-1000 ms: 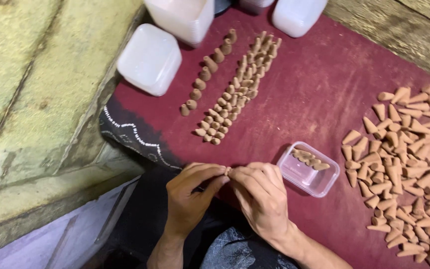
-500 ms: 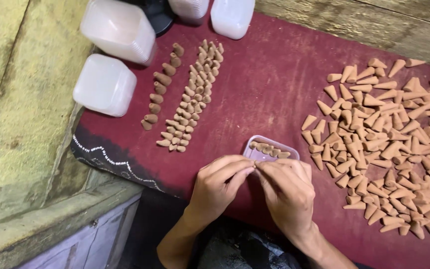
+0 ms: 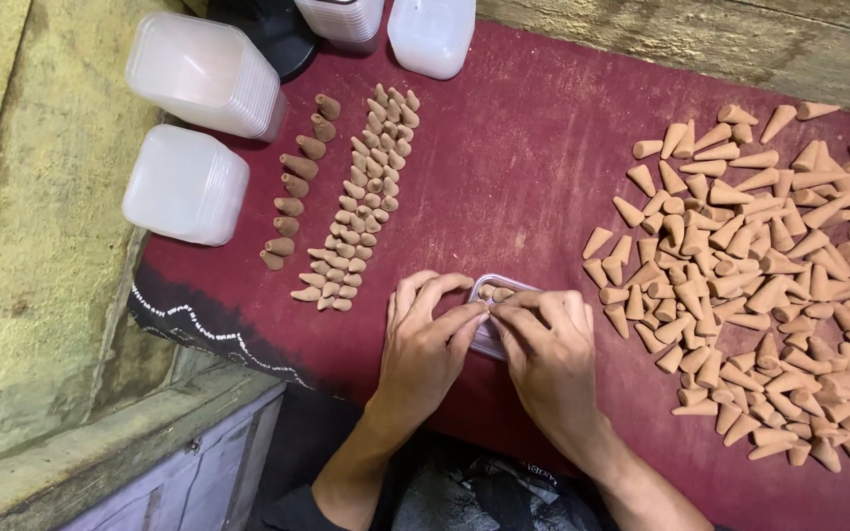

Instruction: Sorting and packaging incense cones into a small plastic container

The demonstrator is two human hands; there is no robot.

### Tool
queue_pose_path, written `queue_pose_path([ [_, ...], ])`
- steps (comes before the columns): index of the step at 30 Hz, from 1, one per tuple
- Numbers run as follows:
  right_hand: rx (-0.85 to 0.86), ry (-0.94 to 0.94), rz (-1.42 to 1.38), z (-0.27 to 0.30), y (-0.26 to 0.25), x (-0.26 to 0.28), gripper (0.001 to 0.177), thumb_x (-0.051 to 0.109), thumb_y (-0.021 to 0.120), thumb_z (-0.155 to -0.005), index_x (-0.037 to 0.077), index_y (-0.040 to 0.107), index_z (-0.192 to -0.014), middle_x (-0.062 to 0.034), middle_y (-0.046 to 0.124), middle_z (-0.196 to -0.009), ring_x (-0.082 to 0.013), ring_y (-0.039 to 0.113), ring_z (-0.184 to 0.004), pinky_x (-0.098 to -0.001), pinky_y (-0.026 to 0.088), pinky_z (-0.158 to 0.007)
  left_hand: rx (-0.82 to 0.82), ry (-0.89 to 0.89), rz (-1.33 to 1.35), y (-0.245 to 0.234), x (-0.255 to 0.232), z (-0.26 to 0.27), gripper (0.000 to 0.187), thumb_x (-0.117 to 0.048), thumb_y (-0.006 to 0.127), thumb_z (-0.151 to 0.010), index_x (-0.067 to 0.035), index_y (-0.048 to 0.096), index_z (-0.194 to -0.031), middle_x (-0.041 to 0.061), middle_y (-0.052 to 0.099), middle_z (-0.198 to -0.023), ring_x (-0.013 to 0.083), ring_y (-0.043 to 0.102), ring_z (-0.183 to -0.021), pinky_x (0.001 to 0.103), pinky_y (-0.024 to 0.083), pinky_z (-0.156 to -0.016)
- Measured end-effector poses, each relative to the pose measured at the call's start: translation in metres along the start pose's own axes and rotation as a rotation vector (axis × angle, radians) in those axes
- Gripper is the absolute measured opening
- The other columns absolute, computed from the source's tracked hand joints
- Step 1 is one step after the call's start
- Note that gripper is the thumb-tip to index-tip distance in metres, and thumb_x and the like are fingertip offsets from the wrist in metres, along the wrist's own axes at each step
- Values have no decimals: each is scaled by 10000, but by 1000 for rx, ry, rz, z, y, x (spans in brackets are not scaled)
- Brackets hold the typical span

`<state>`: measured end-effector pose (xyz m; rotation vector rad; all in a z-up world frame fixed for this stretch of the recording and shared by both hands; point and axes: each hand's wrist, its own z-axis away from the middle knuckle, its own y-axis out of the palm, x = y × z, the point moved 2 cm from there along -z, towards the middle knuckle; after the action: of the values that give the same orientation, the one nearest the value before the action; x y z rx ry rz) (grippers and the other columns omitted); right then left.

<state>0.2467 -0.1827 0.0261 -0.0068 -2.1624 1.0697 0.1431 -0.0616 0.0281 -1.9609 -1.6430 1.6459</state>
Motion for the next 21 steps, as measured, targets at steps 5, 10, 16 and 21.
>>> queue_pose_path([
  [5,-9,-4,56,-2,4,1,65,103,812,-862,156,775,-862,-22,663,-929,-273,608,-865,-375,455,-719,16,-38,-63,5,-2,3,59,-126,727,-926,-152,779,-937,38,726,-1055,296,659,-1038,411,514,-824],
  [10,-15,1,91,-2,6,0,83,106,823,-852,174,777,-850,-13,637,-926,-273,591,-856,-379,433,-696,25,-50,-147,9,-5,7,91,-102,693,-938,-135,778,-933,52,730,-1047,286,684,-1003,387,528,-801],
  [16,14,40,80,0,3,2,75,154,811,-874,214,786,-913,-8,644,-968,-267,585,-871,-373,432,-718,54,-68,-161,3,-8,5,81,-146,714,-924,-154,781,-969,46,738,-1050,278,699,-1010,383,533,-798],
  [21,67,91,85,3,2,2,122,217,802,-893,143,784,-988,-20,666,-1072,-244,529,-954,-377,438,-842,142,-124,-121,-1,-11,5,176,-203,657,-973,-131,731,-1116,35,718,-1178,249,663,-1060,403,510,-880],
])
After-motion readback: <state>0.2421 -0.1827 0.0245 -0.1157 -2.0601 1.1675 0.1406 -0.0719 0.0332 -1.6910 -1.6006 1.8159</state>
